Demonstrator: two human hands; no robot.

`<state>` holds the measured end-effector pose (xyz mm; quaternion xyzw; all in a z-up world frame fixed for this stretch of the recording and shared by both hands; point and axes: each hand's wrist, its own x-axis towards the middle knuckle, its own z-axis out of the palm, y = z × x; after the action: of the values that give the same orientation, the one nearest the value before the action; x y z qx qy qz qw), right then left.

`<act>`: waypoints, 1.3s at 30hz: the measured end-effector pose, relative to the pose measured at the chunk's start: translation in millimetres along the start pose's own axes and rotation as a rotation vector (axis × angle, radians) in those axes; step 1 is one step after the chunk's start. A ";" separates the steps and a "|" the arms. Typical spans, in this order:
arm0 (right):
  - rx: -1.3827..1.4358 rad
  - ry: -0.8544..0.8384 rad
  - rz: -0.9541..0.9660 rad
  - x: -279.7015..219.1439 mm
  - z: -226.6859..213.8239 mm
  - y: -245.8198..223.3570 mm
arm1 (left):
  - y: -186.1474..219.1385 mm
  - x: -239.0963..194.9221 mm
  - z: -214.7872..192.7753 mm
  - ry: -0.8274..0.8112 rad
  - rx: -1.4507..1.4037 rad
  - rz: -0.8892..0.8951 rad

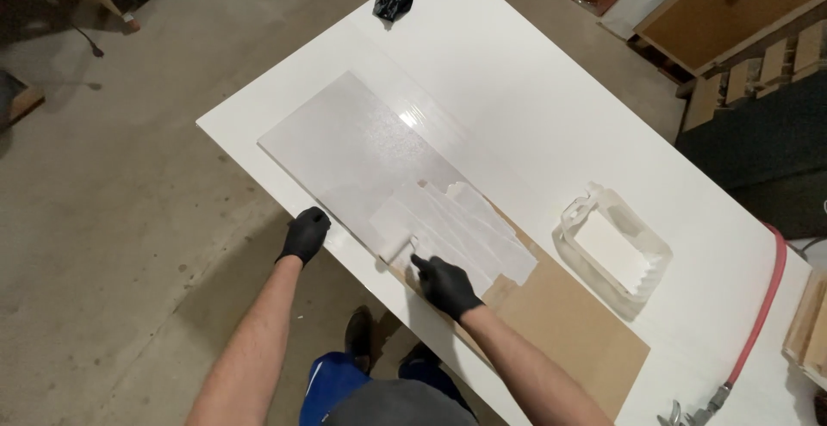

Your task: Applying white paint to a wooden board using a small roller and a paint tray.

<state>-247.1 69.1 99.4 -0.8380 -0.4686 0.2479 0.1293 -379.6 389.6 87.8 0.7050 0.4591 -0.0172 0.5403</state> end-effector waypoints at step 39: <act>-0.085 -0.018 0.165 -195.3 -6.8 65.9 | -57.5 45.0 22.1 -0.004 0.047 0.048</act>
<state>-281.4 -131.4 133.0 -0.8762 -0.4091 0.2453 0.0684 -381.4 400.4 12.3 0.7283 0.4405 -0.0163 0.5246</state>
